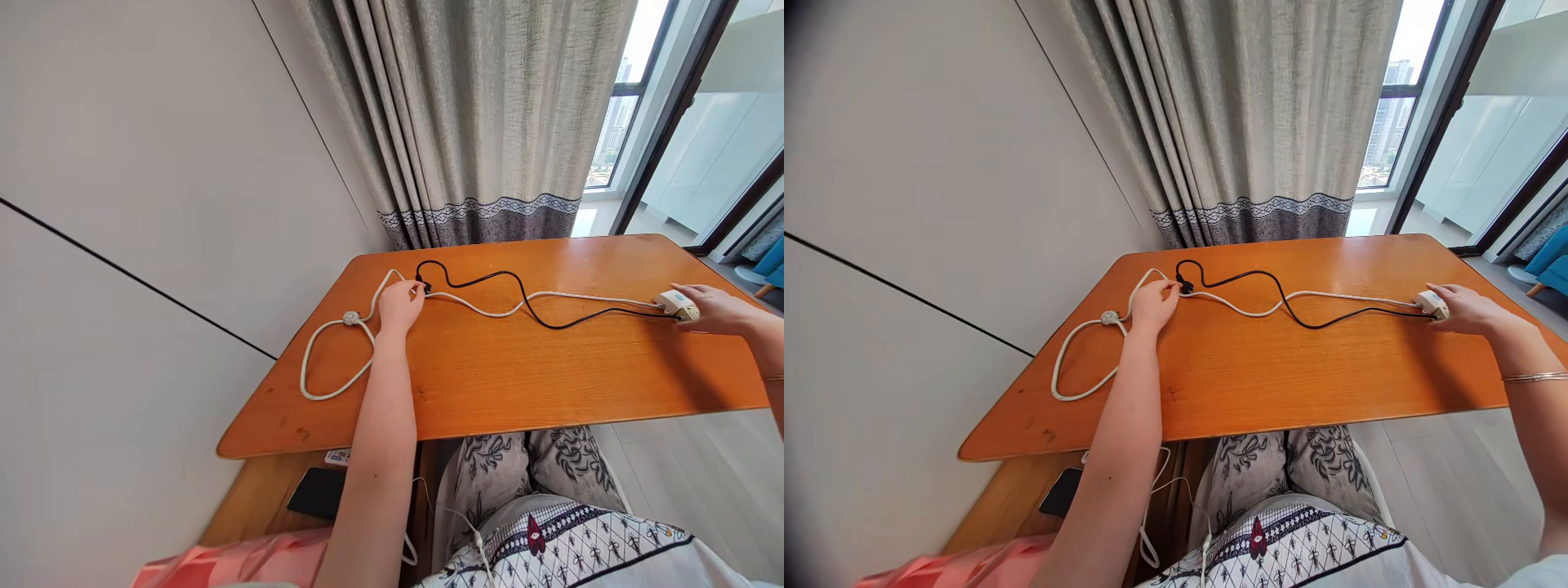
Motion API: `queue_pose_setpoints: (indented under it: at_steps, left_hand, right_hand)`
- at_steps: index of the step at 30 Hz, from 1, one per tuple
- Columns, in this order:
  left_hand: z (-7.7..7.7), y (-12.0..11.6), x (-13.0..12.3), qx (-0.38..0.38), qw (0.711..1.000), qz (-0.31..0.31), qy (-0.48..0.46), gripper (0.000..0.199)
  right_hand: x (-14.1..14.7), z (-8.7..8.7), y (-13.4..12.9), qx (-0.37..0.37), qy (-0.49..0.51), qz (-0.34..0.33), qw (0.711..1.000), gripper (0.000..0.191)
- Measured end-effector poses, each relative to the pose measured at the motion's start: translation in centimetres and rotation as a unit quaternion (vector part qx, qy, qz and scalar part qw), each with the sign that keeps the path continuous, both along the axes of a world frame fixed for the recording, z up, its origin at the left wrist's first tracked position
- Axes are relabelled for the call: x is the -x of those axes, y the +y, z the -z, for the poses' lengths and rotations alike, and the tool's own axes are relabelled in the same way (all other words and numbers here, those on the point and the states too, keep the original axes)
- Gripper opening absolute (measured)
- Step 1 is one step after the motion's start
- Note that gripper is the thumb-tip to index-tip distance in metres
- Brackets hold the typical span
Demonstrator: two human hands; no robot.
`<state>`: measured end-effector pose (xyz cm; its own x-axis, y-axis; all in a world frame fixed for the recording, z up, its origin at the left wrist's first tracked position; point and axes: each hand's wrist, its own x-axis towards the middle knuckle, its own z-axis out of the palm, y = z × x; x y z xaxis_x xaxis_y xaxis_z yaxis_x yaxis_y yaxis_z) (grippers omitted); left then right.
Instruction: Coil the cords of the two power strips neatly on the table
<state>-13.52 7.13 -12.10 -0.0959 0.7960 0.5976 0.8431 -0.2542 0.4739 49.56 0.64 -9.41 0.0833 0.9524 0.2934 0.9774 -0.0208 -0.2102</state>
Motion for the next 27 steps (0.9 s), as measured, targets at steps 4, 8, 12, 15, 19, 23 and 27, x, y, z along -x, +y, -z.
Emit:
queue_pose_setpoints:
  at_steps: [4, 8, 12, 15, 19, 23, 27]
  left_hand:
    - [-0.2, -0.5, -1.6, -0.060, 0.998, -0.007, -0.036, 0.026]
    - [-0.1, -0.9, -3.5, -0.133, 0.989, 0.042, -0.039, 0.038]
    - [0.2, -1.4, -6.0, -0.102, 0.981, 0.154, 0.067, 0.065]
    - [0.2, -1.9, -7.7, -0.068, 0.970, 0.196, 0.128, 0.079]
    - [0.4, -2.1, -8.3, -0.036, 0.964, 0.221, 0.143, 0.086]
    - [0.9, -1.8, -8.3, 0.020, 0.958, 0.243, 0.152, 0.091]
    - [1.5, -1.6, -8.5, 0.093, 0.945, 0.274, 0.155, 0.091]
  right_hand:
    - [7.7, -1.1, 1.2, 0.072, 0.019, -0.144, 0.987, 0.073]
    - [15.7, -0.4, 3.6, 0.047, 0.029, -0.262, 0.964, 0.070]
    - [23.3, 1.4, 6.2, 0.067, 0.069, -0.303, 0.948, 0.086]
    - [27.8, 2.5, 7.5, 0.097, 0.097, -0.295, 0.946, 0.106]
    - [30.8, 3.1, 7.6, 0.167, 0.092, -0.287, 0.939, 0.076]
    - [30.9, 2.8, 6.8, 0.187, 0.039, -0.334, 0.923, 0.051]
    - [30.9, 2.2, 5.9, 0.191, -0.036, -0.350, 0.916, 0.039]
